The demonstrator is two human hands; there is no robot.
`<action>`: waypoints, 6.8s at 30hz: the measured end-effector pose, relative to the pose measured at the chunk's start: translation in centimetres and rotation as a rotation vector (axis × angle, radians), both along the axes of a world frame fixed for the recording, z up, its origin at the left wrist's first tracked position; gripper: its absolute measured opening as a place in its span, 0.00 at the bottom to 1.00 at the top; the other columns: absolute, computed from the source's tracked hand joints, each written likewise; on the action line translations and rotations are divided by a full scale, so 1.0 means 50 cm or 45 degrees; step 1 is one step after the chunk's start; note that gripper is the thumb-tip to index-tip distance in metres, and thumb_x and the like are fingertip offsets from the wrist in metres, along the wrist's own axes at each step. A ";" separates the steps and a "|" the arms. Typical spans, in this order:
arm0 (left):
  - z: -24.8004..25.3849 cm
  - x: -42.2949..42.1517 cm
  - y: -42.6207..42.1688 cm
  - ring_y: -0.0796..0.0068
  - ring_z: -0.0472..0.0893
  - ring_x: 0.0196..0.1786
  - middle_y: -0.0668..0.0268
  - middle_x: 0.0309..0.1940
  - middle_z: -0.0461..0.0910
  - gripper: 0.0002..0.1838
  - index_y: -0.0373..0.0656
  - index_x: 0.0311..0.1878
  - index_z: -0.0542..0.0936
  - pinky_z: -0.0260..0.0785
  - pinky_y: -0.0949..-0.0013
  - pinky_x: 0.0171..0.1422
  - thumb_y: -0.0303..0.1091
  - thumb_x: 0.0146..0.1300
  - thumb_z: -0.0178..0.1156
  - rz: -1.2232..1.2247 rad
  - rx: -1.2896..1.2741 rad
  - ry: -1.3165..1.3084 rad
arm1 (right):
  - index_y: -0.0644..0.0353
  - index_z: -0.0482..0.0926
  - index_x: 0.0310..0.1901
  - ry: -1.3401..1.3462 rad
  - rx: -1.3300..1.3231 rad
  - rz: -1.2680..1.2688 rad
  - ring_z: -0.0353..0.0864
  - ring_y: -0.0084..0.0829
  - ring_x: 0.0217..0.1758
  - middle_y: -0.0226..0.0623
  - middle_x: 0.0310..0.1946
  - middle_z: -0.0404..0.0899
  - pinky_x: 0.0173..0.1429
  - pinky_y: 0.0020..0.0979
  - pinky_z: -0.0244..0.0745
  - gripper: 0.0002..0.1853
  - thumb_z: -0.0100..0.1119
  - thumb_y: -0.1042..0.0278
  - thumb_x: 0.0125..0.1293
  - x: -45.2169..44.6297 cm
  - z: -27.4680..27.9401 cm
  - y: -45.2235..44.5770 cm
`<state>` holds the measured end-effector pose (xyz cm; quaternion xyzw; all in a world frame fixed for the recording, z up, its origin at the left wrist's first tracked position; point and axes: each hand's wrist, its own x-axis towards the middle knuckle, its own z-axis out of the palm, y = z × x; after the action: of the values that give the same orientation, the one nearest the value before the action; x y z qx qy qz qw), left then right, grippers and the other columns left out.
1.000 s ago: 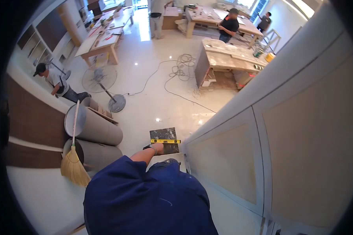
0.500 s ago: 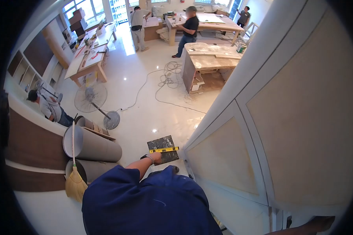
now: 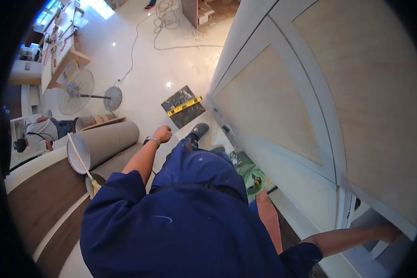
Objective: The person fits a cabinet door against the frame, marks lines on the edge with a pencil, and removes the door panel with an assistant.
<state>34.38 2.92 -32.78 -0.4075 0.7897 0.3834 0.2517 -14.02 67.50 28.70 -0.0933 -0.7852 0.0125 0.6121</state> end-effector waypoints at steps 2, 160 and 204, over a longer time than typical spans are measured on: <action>-0.028 0.063 0.019 0.45 0.83 0.55 0.42 0.49 0.83 0.17 0.35 0.45 0.86 0.74 0.52 0.63 0.33 0.58 0.57 -0.064 0.035 -0.160 | 0.56 0.86 0.50 0.030 0.026 -0.004 0.85 0.48 0.51 0.44 0.48 0.86 0.53 0.45 0.79 0.22 0.48 0.49 0.75 -0.009 0.008 0.007; 1.174 -0.429 0.185 0.64 0.79 0.48 0.54 0.43 0.80 0.17 0.35 0.51 0.77 0.69 0.62 0.57 0.40 0.72 0.53 -0.495 -1.094 3.051 | 0.57 0.85 0.28 0.300 -0.026 0.574 0.72 0.44 0.38 0.36 0.28 0.80 0.56 0.43 0.61 0.07 0.64 0.64 0.58 0.115 -0.007 -0.272; 1.272 -0.747 0.920 0.52 0.74 0.65 0.52 0.58 0.77 0.21 0.36 0.61 0.76 0.61 0.45 0.74 0.34 0.67 0.58 -1.397 -0.698 2.444 | 0.70 0.83 0.50 0.118 -0.942 0.599 0.80 0.22 0.34 0.33 0.33 0.83 0.42 0.23 0.76 0.12 0.55 0.73 0.72 0.559 -0.196 0.073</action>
<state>-2.98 48.92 30.81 0.4133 0.7851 0.1897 -0.4204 13.92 71.15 18.88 -0.1241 -0.6994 0.4361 0.5525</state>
